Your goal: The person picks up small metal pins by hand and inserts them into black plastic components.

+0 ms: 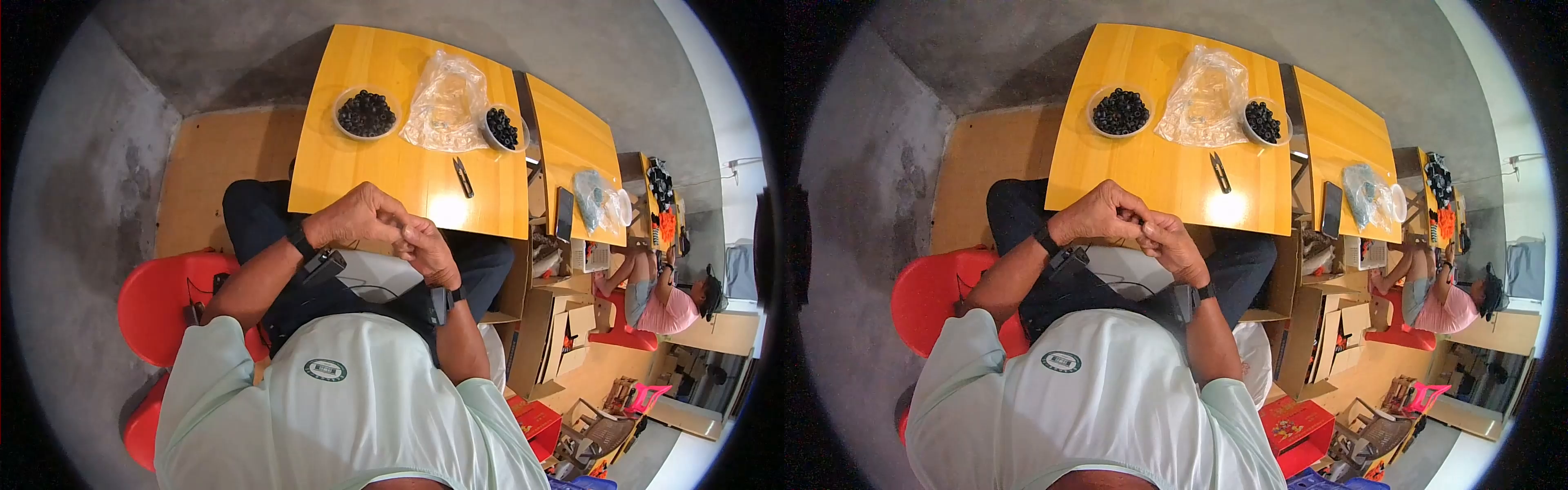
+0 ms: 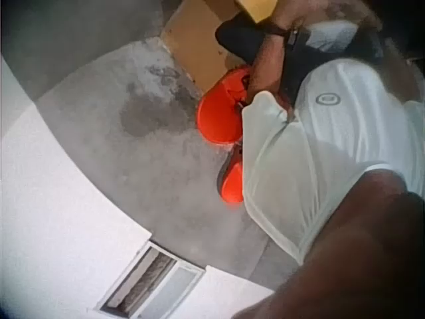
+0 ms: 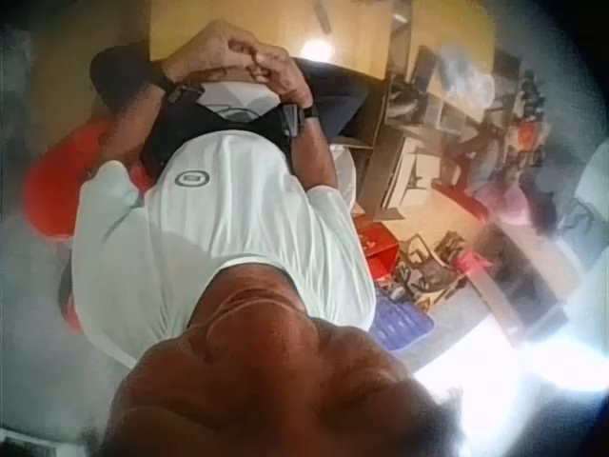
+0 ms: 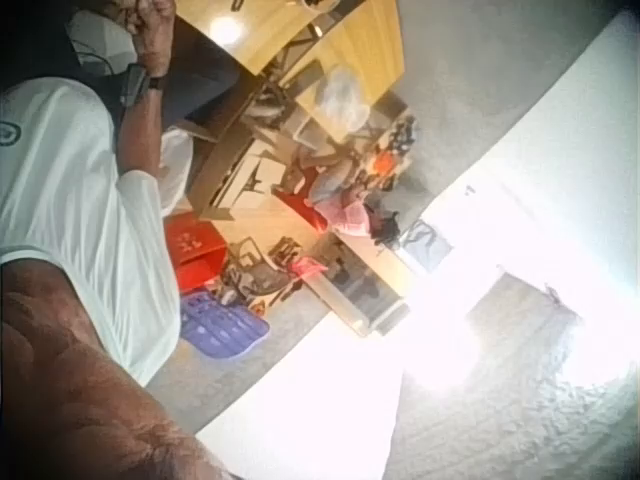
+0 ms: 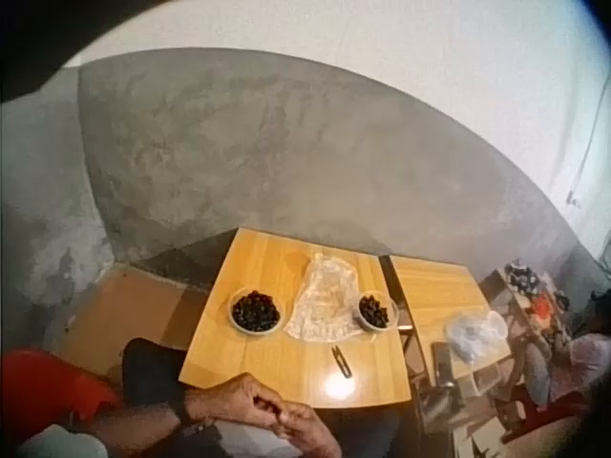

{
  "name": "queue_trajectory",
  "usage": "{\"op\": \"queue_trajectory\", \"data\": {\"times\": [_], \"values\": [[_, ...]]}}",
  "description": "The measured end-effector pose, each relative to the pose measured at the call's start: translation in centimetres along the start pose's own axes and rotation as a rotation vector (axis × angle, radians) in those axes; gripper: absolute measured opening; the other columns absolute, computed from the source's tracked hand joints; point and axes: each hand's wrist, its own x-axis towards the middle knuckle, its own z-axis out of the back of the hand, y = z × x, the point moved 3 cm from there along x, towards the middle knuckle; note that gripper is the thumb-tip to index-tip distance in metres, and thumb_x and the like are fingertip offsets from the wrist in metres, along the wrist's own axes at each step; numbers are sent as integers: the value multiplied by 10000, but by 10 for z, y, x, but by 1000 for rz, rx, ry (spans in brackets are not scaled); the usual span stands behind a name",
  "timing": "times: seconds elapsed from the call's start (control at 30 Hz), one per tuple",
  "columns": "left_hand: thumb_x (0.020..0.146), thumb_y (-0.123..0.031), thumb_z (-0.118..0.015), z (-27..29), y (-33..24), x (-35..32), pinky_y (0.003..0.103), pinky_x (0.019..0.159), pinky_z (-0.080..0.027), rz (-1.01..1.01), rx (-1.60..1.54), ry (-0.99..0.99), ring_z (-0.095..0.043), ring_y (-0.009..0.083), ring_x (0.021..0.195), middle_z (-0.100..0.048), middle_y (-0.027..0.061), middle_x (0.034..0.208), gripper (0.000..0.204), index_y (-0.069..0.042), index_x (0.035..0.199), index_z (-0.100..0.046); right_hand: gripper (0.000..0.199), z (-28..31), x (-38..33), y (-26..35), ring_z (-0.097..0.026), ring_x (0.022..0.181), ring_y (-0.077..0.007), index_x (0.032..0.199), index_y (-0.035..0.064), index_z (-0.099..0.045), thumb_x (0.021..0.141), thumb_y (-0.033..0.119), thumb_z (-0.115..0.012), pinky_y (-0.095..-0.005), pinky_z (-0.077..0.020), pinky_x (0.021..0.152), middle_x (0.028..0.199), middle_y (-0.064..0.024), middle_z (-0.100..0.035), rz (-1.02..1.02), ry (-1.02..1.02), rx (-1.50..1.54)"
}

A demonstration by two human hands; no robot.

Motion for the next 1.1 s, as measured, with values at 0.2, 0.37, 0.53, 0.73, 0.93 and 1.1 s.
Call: {"op": "queue_trajectory", "data": {"times": [0.2,0.37,0.53,0.73,0.93,1.1], "values": [[792,-224,-735,-7,2,1,243,563,-417,44,-110,-38,-496,78,585,-570,1,621,303,9,983,-712,284,2,2,0,-358,589,-29,1090,54,-627,934,289,-662,-182,-266,505,775,61,-518,24,-90,6],[864,-309,-675,-19,15,6,275,619,-480,18,259,-224,-604,139,666,-654,129,762,357,24,990,-653,190,-14,11,-2,-352,567,-24,1049,90,-592,959,254,-623,-181,-260,494,778,68,-523,77,-104,-32],[876,-279,-651,-25,13,13,250,672,-494,36,-12,-178,-617,106,732,-683,98,827,345,42,999,-620,169,-15,11,-1,-348,562,-26,1039,106,-564,966,256,-593,-187,-256,492,749,78,-480,91,-78,-49],[876,-198,-631,-43,19,20,238,744,-517,18,-393,-171,-631,93,845,-705,102,950,288,33,1045,-595,196,-17,7,1,-362,581,-33,1032,87,-555,941,252,-610,-188,-263,504,753,58,-472,115,-136,-27],[843,-117,-643,-50,15,17,233,724,-531,39,-676,-251,-646,110,822,-704,138,938,244,79,974,-581,184,-16,6,-4,-439,628,-32,1014,69,-567,934,229,-607,-179,-300,524,804,48,-523,159,-172,-23],[838,-78,-614,-49,10,16,225,700,-528,19,-632,-264,-645,110,795,-698,159,938,196,83,943,-579,186,-14,6,-6,-454,636,-36,1025,65,-582,935,226,-603,-190,-320,542,810,48,-539,162,-121,8]]}}
